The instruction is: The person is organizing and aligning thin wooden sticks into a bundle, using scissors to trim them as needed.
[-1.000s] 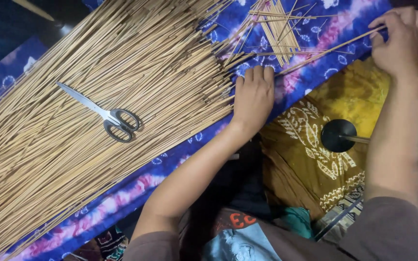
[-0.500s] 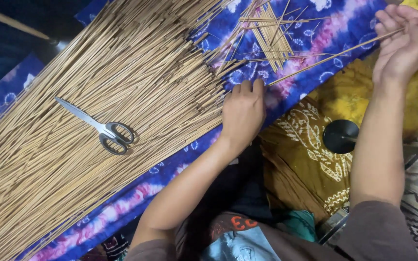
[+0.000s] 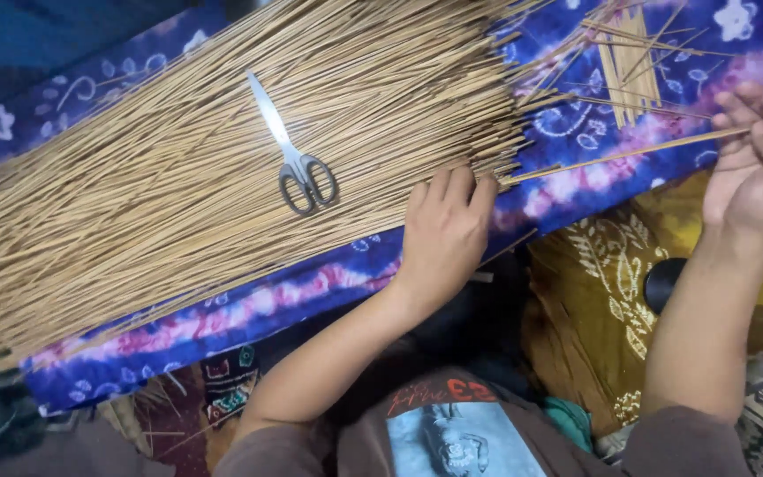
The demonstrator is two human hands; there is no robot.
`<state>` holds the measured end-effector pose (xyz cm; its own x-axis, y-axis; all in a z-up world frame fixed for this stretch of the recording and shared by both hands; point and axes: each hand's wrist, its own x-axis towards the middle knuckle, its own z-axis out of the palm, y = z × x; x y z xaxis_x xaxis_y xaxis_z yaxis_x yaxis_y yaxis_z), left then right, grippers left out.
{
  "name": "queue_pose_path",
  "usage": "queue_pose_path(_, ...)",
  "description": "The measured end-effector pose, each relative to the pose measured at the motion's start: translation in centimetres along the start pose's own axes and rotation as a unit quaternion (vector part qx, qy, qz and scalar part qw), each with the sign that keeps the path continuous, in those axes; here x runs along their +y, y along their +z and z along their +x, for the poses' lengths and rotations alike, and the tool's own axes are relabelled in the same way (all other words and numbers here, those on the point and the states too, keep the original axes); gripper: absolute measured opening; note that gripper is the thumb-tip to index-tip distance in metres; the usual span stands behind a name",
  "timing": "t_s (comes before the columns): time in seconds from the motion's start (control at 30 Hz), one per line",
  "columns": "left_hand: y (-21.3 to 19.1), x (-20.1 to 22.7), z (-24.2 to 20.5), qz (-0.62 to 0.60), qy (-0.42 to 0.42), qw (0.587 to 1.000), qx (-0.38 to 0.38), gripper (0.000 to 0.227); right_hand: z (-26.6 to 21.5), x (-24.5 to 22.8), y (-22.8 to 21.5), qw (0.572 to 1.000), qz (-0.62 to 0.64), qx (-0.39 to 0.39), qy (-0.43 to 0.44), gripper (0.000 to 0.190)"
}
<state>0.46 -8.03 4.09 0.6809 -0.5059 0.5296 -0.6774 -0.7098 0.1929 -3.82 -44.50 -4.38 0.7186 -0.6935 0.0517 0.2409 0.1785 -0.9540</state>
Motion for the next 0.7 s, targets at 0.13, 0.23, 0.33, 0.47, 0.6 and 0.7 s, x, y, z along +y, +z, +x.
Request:
queue_pose_path(0.13, -5.1, -5.1, -5.6, 0.004, -0.049, 0.998, -0.034, 0.018, -5.9, -0.4, 9.5, 0.996, -0.026, -0.09, -0.009, 0.027)
queue_pose_path(0.23, -6.8, -10.0, -10.6, -0.03, -0.116, 0.992, -0.048, 0.035, -9.7, 1.5, 15.4, 0.963, -0.097, -0.245, -0.05, 0.019)
queue_pose_path(0.33, -6.8, -14.5, -14.2, -0.028, -0.155, 0.987, -0.016, 0.04, -11.8, 3.1, 19.9, 0.904, -0.182, -0.357, -0.147, 0.011)
queue_pose_path(0.47, -5.1, -18.3, -17.4, 0.05, -0.156, 0.985, 0.05, 0.009, -13.6, 4.7, 23.6, 0.838, -0.294, -0.314, -0.336, 0.018)
queue_pose_path(0.6, -4.5, -18.8, -18.2, 0.007, -0.177, 0.981, 0.073, 0.011, -16.0, 5.8, 28.0, 0.794, -0.342, -0.342, -0.368, 0.012)
queue_pose_path(0.7, -3.8, -18.9, -18.7, 0.009, -0.175, 0.98, 0.091, 0.01, -16.7, 7.3, 31.4, 0.77, -0.369, -0.393, -0.341, 0.018)
